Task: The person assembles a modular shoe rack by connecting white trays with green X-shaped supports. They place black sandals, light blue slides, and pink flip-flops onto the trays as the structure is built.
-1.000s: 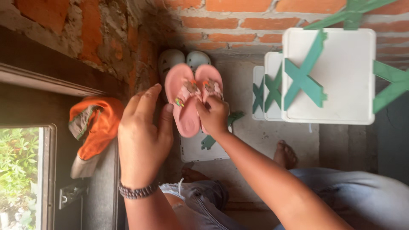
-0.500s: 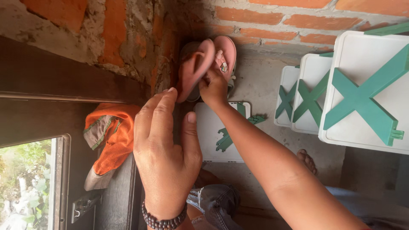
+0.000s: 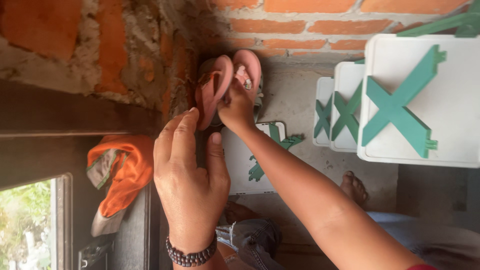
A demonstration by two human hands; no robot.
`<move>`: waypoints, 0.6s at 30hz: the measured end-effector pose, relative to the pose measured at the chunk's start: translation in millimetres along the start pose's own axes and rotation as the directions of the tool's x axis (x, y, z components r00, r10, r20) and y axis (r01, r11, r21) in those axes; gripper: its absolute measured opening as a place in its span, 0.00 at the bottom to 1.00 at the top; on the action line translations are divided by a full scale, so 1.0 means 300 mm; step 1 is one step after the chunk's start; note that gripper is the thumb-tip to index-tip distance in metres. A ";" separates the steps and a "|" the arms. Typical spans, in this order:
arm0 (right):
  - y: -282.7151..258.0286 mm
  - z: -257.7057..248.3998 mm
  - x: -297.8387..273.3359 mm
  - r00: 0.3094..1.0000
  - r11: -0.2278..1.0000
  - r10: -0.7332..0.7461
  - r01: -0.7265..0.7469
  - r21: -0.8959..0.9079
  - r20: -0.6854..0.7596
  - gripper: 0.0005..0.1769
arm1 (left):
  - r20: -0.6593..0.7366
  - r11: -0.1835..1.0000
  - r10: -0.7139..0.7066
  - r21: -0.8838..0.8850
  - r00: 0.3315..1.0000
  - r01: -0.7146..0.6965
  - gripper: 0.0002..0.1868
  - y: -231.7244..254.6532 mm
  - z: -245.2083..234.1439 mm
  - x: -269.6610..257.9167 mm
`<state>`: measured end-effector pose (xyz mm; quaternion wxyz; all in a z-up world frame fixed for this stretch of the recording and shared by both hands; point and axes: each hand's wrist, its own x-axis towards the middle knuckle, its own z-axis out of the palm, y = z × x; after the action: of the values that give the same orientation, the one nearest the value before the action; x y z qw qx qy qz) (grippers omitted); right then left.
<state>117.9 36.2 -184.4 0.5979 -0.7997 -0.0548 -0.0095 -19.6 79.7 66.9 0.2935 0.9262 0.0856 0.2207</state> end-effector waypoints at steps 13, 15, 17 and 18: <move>0.104 -0.462 -0.515 0.684 0.702 0.658 -0.709 0.073 0.314 0.16 | 0.196 0.974 0.226 -0.058 0.954 -0.219 0.18 0.090 0.122 -0.038; 0.191 -0.570 -0.576 0.645 0.664 0.719 -0.748 0.019 0.257 0.15 | 0.211 0.953 0.300 -0.115 0.930 -0.281 0.18 0.129 0.145 -0.059; 0.293 -0.655 -0.623 0.624 0.620 0.763 -0.780 0.086 0.166 0.14 | 0.201 0.918 0.387 -0.174 0.900 -0.356 0.17 0.168 0.168 -0.078; 0.344 -0.690 -0.636 0.616 0.595 0.780 -0.784 0.176 0.111 0.14 | 0.212 0.910 0.401 -0.207 0.891 -0.360 0.17 0.186 0.178 -0.087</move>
<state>-51.1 -205.3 -239.5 0.6208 -0.6758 0.2934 0.2680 -16.6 -0.3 51.0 0.3271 0.9182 -0.1538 0.1621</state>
